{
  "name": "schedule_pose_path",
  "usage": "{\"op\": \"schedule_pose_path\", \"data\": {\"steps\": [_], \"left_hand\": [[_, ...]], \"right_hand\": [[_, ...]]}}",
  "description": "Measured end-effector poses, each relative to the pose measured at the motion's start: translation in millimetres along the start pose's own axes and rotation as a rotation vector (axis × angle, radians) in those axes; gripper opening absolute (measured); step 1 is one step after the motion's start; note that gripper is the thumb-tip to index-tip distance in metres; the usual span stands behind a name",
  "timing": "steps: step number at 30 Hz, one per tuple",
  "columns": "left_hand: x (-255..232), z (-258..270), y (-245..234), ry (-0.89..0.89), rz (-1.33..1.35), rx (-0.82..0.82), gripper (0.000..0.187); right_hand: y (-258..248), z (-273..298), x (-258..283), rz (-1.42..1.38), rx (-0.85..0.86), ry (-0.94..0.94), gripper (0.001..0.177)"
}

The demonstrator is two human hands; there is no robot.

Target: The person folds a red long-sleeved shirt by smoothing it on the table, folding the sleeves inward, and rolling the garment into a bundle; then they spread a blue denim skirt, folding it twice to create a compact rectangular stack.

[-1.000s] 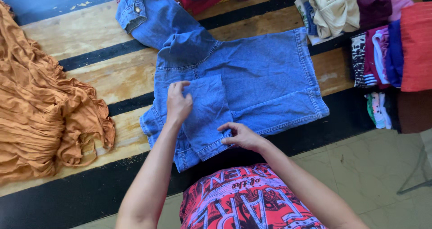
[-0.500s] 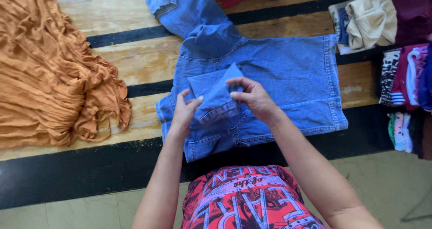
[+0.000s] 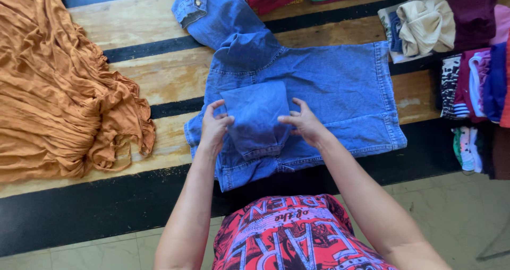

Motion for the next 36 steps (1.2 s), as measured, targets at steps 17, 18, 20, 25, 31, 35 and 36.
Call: {"op": "schedule_pose_path", "data": {"steps": [17,18,20,25,31,35,36], "left_hand": [[-117.2,22.9,17.6,0.653,-0.425,-0.078,0.063],[-118.1,23.7,19.4,0.821,-0.491,-0.153,0.052],[-120.6,24.6,21.4,0.987,-0.556,-0.229,0.042],[-128.7,44.8,21.1,0.897,-0.388,-0.207,0.014],[-36.3,96.8,-21.7,1.063,-0.478,-0.119,0.017],[26.8,111.0,-41.6,0.835,-0.605,-0.121,0.032],[30.4,109.1,-44.7,0.856,-0.623,-0.179,0.029]], "right_hand": [[28.6,0.9,86.1,0.491,-0.404,-1.157,0.048],[29.1,1.3,87.7,0.494,-0.405,-1.157,0.048],[32.0,3.1,91.1,0.56,-0.5,-1.415,0.026],[31.7,16.2,83.0,0.405,-0.531,-1.306,0.017],[14.7,50.3,-11.9,0.573,-0.402,-1.376,0.029],[3.5,53.6,-56.5,0.719,-0.243,-1.244,0.043],[1.8,49.2,-57.6,0.717,-0.241,-1.246,0.043]]}}
Point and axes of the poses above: each hand's wrist, its own z-axis away from the middle knuckle, its own y-axis out of the palm, x = y × z, the point moved 1 cm from there along -z, towards the middle knuckle, and after that the axes turned 15 degrees about -x, right-handed, at the moved point
